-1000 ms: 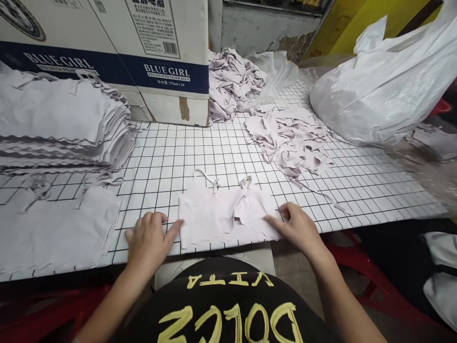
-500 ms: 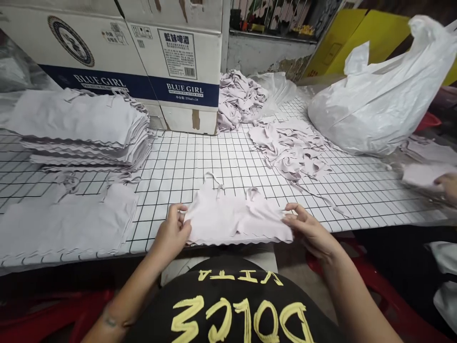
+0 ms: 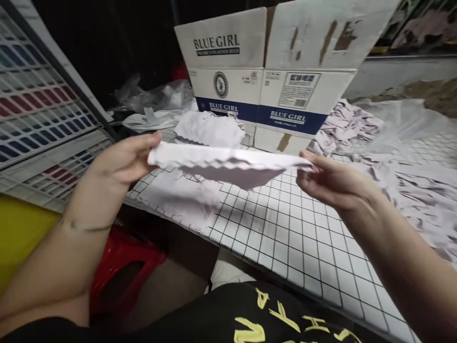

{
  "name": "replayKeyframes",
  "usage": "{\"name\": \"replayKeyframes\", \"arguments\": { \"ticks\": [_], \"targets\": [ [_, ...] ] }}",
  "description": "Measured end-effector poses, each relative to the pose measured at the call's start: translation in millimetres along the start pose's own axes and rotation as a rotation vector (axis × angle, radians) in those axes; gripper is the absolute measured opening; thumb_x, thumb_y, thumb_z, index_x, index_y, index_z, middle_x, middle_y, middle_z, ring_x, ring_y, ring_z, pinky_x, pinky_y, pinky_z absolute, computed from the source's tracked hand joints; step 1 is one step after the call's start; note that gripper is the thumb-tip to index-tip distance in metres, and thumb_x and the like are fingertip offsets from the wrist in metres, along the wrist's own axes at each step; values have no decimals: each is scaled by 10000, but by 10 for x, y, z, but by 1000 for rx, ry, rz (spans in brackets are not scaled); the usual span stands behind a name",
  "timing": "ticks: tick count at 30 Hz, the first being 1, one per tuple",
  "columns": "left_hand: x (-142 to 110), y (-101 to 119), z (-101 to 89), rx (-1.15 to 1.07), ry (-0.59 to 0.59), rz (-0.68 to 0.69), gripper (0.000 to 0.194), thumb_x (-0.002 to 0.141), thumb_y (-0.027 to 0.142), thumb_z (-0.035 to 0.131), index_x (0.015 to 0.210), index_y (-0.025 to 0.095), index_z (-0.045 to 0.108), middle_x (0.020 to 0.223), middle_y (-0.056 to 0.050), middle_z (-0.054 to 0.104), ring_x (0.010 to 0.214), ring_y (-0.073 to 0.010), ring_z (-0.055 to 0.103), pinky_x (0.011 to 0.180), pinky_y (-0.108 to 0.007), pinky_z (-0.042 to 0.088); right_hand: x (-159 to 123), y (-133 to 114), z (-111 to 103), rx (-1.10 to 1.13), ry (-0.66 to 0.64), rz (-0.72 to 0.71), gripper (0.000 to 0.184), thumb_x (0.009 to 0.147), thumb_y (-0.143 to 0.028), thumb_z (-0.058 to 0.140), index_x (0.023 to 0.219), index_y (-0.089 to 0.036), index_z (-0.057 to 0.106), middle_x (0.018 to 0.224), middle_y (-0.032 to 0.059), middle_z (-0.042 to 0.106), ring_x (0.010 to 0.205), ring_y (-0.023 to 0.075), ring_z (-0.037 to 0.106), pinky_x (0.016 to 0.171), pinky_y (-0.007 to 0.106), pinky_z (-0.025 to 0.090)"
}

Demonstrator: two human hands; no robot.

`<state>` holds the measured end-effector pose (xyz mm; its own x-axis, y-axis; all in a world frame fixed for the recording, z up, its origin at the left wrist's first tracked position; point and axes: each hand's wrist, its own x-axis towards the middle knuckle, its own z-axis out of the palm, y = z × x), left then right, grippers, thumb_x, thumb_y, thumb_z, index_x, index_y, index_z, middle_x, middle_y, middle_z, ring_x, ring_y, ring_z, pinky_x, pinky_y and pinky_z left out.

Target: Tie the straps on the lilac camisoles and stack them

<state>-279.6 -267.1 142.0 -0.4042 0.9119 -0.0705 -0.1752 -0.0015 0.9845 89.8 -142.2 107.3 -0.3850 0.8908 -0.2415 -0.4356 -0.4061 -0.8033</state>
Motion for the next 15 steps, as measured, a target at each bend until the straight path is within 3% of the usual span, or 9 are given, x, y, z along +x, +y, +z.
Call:
{"name": "replayKeyframes", "arguments": {
  "ticks": [3, 5, 7, 10, 13, 15],
  "targets": [
    [493, 218, -429, 101, 27, -39, 182, 868, -6, 497, 782, 135, 573, 771, 1, 619, 732, -88, 613, 725, -217, 527, 436, 64, 531, -21, 43, 71, 75, 871, -65, 604, 848, -135, 620, 615, -16, 613, 487, 45, 583, 539, 132, 584],
    [706, 158, -754, 201, 59, -85, 180, 816, -33, 542, 823, 139, 593, 849, -5, 648, 780, -105, 630, 740, -240, 531, 582, 299, 732, -103, -37, 66, 71, 870, -73, 611, 856, -139, 633, 607, -18, 617, 483, 47, 584, 534, 131, 578],
    [792, -113, -1059, 298, 83, -192, 202, 713, -49, 627, 830, 116, 634, 844, -35, 667, 738, -129, 637, 681, -256, 535, 619, 712, 785, -207, -130, 122, 70, 848, -58, 629, 854, -125, 651, 642, 13, 655, 493, 63, 603, 519, 145, 577],
    [754, -751, -1403, 495, 105, -387, 261, 534, 6, 738, 767, 102, 670, 699, -35, 653, 599, -135, 599, 550, -240, 493, 547, 1475, 703, -337, -137, 318, 88, 831, -22, 612, 802, -92, 656, 613, 55, 671, 475, 91, 618, 501, 178, 577],
    [668, -1266, -1594, 744, 110, -459, 288, 467, 119, 743, 750, 135, 690, 603, 9, 615, 520, -127, 546, 492, -226, 432, 434, 2036, 622, -409, -129, 504, 70, 822, -42, 626, 771, -82, 652, 564, 67, 660, 469, 106, 623, 471, 186, 562],
    [649, -1404, -1653, 830, 117, -435, 300, 471, 159, 715, 770, 147, 701, 599, 22, 605, 526, -127, 537, 497, -219, 412, 383, 2206, 610, -434, -142, 546, 51, 807, -57, 647, 764, -84, 650, 562, 71, 662, 469, 109, 624, 469, 188, 556]
  ]
}}
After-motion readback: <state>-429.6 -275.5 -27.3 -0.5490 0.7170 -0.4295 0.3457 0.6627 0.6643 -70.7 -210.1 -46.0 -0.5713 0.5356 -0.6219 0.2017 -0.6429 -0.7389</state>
